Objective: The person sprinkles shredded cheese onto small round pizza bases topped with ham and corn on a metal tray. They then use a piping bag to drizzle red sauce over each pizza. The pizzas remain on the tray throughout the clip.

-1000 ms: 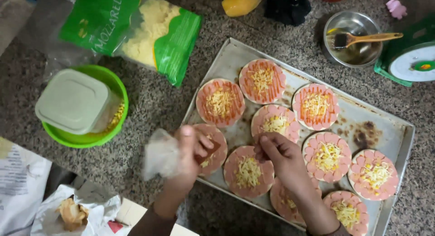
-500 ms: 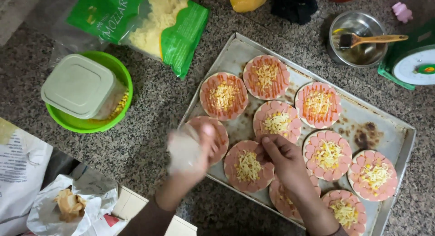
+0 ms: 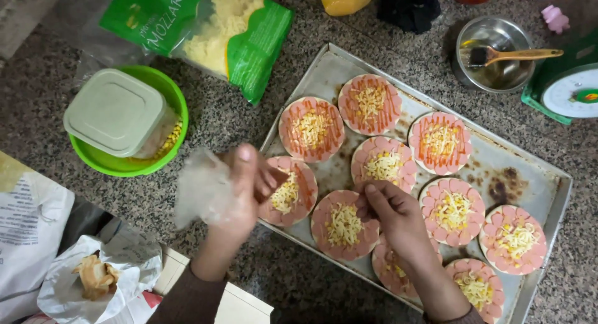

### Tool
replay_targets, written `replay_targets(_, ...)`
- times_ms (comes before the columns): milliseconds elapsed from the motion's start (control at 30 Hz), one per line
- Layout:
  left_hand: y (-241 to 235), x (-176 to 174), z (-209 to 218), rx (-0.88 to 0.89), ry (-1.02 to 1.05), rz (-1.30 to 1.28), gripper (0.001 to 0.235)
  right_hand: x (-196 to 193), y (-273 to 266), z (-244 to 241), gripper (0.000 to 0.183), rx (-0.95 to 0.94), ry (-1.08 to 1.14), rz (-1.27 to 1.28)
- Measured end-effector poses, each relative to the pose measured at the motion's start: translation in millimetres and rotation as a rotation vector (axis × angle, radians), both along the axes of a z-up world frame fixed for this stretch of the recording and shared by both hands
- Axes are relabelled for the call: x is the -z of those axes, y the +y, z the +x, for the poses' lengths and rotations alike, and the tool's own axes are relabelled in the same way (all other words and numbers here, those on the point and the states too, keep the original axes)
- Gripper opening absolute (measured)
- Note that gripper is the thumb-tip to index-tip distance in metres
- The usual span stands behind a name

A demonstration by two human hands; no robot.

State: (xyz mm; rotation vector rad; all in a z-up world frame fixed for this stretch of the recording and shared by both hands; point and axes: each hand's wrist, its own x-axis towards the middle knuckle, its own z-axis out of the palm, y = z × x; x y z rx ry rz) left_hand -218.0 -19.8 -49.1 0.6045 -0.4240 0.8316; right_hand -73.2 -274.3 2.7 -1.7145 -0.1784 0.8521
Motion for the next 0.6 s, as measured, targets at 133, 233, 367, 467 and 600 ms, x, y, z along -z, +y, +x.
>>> replay_targets(133, -33, -9, -9, -0.069, 0.419, -0.261, 0.023, 6, 0, 0, 0.031, 0.011, 0.007, 0.06)
replay_targets(233, -16, -68, -9, -0.279, 0.857, 0.035, 0.045, 8, -1, -1, 0.03, -0.002, 0.005, 0.06)
replay_targets(367, -37, -38, -14, 0.075, 0.096, -0.16, 0.068, 0, 8, -6, 0.032, 0.029, 0.049, 0.045)
replay_targets(467, -26, -35, -12, -0.049, 0.049, -0.148, 0.037, 0, 5, -6, 0.032, -0.012, 0.026, 0.06)
replay_targets(600, -10, -67, -19, -0.651, 1.046, 0.438, 0.065, -5, 7, -9, 0.031, 0.044, 0.077, 0.06)
